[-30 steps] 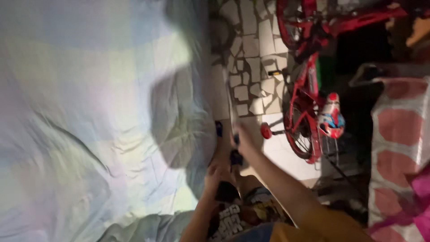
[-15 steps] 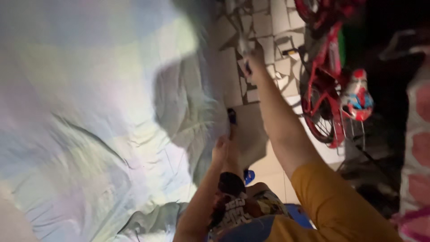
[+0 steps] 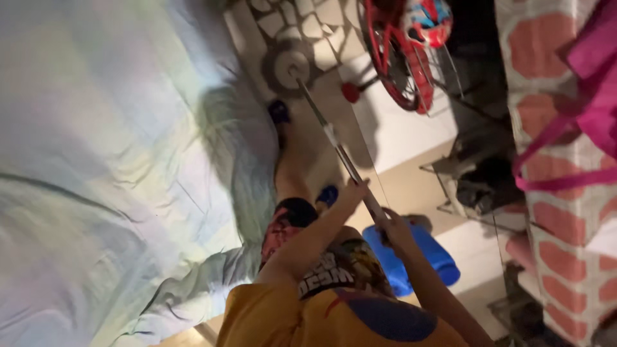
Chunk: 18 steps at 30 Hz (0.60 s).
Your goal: The person mops the tiled floor of a house by hand using a spin mop, moving around furniture, water jugs, and cages across different areas.
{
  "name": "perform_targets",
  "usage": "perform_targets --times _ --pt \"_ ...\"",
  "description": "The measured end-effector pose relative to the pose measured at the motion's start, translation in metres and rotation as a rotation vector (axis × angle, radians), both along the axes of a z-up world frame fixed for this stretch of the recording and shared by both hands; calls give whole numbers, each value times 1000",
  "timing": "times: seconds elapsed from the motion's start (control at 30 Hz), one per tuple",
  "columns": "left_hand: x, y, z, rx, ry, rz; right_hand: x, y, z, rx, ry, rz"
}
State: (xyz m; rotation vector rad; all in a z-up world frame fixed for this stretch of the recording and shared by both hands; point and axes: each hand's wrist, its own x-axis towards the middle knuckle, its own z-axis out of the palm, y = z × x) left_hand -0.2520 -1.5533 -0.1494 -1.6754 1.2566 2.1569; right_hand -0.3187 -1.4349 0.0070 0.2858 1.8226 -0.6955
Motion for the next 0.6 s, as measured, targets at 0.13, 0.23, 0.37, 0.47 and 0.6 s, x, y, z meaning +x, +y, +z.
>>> perform_targets --times 0.13,0.23,0.37,0.47,0.6 --pt "14 20 20 9 11 -52 23 10 27 43 65 12" --pt "28 -42 -6 -96 4 -120 34 -38 4 19 14 -38" --pt "79 -132 -50 -430 -112 -629 60 -124 -57 -99 -87 -145" --pt "121 -208 -69 -1000 -131 -777 60 -235 -137 -198 280 289" --pt "157 -254 -58 -528 -47 9 -26 -401 -220 -305 195 285"
